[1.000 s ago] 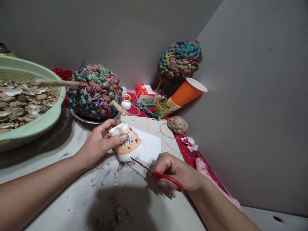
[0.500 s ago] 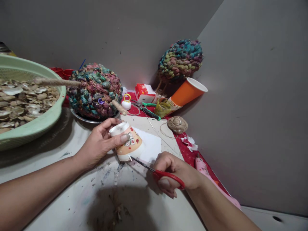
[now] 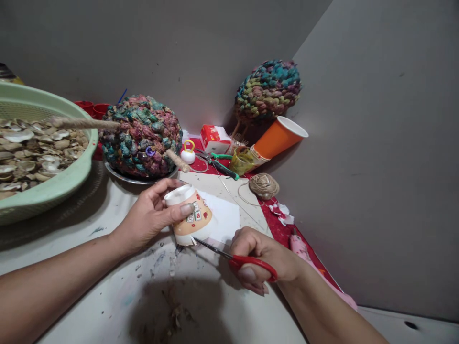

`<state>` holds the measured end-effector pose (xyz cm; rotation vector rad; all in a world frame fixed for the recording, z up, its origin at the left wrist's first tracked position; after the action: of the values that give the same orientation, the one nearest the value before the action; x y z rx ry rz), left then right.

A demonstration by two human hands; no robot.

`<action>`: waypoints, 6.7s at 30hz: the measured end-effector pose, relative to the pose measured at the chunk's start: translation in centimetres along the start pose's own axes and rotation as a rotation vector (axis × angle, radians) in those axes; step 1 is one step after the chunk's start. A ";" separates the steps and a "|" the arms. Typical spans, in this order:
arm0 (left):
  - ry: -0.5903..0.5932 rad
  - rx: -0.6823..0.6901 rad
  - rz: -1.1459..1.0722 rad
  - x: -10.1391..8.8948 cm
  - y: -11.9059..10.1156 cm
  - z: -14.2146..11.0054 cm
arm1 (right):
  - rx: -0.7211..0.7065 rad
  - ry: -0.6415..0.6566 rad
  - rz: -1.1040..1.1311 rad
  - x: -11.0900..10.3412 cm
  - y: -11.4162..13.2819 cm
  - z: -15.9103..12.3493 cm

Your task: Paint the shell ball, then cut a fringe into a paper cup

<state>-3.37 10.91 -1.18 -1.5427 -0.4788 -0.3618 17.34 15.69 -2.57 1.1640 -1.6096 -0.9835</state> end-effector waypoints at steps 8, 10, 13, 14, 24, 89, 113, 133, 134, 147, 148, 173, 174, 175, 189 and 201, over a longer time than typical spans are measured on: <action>-0.016 -0.043 -0.002 0.1 0.2 0.1 | -0.028 0.032 0.032 0.0 -0.1 0.0; -0.019 -0.062 -0.008 0.2 0.2 0.0 | -0.028 0.036 0.038 -0.1 -0.2 0.0; -0.031 -0.092 0.003 0.1 0.2 -0.1 | -0.033 0.036 0.023 -0.1 -0.2 0.1; -0.032 -0.108 0.007 0.1 0.3 -0.1 | -0.036 0.039 0.018 -0.1 -0.3 0.1; 0.001 -0.117 0.081 0.0 0.2 0.3 | -0.152 -0.010 -0.097 -0.2 0.4 0.0; -0.136 -0.065 0.433 -0.6 -0.8 0.0 | -0.338 -0.373 -0.737 1.6 3.4 -0.5; -0.185 0.104 0.290 -1.2 -0.6 -0.2 | 0.021 -0.194 -0.234 0.9 0.4 -0.4; -0.152 0.110 0.349 -0.8 -0.8 -0.3 | 0.016 -0.206 -0.192 0.9 0.5 -0.3; -0.155 0.110 0.351 -0.8 -0.8 -0.3 | 0.011 -0.205 -0.194 0.9 0.5 -0.3; -0.170 0.124 0.376 -0.9 -0.8 -0.3 | -0.109 -0.208 -0.205 1.0 0.9 -0.1; -0.171 0.125 0.377 -0.9 -0.8 -0.3 | -0.116 -0.209 -0.207 1.1 0.9 -0.1; -0.127 0.132 0.416 -0.6 -1.0 -0.5 | -0.016 -0.154 -0.108 1.0 0.3 0.0; -0.125 0.132 0.420 -0.6 -1.0 -0.5 | -0.013 -0.161 -0.102 1.0 0.3 0.0; -0.125 0.133 0.425 -0.6 -1.0 -0.5 | -0.010 -0.167 -0.096 0.9 0.3 0.0; -0.132 0.147 0.473 -0.7 -1.1 -0.5 | -0.067 -0.164 -0.109 1.2 0.6 0.0; -0.124 0.154 0.494 -0.4 -1.2 -0.5 | -0.020 -0.156 -0.082 1.2 0.3 0.1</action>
<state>-4.31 10.36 -0.37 -1.4806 -0.2015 0.1503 16.95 14.59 -2.05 1.1718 -1.6806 -1.1651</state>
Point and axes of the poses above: each hand's wrist, its own z-axis towards the middle knuckle, its own x-axis out of the palm, y = z × x, the point moved 4 cm from there along z, towards the middle knuckle, and after that the axes turned 2 degrees about y, right-handed, at the moved point
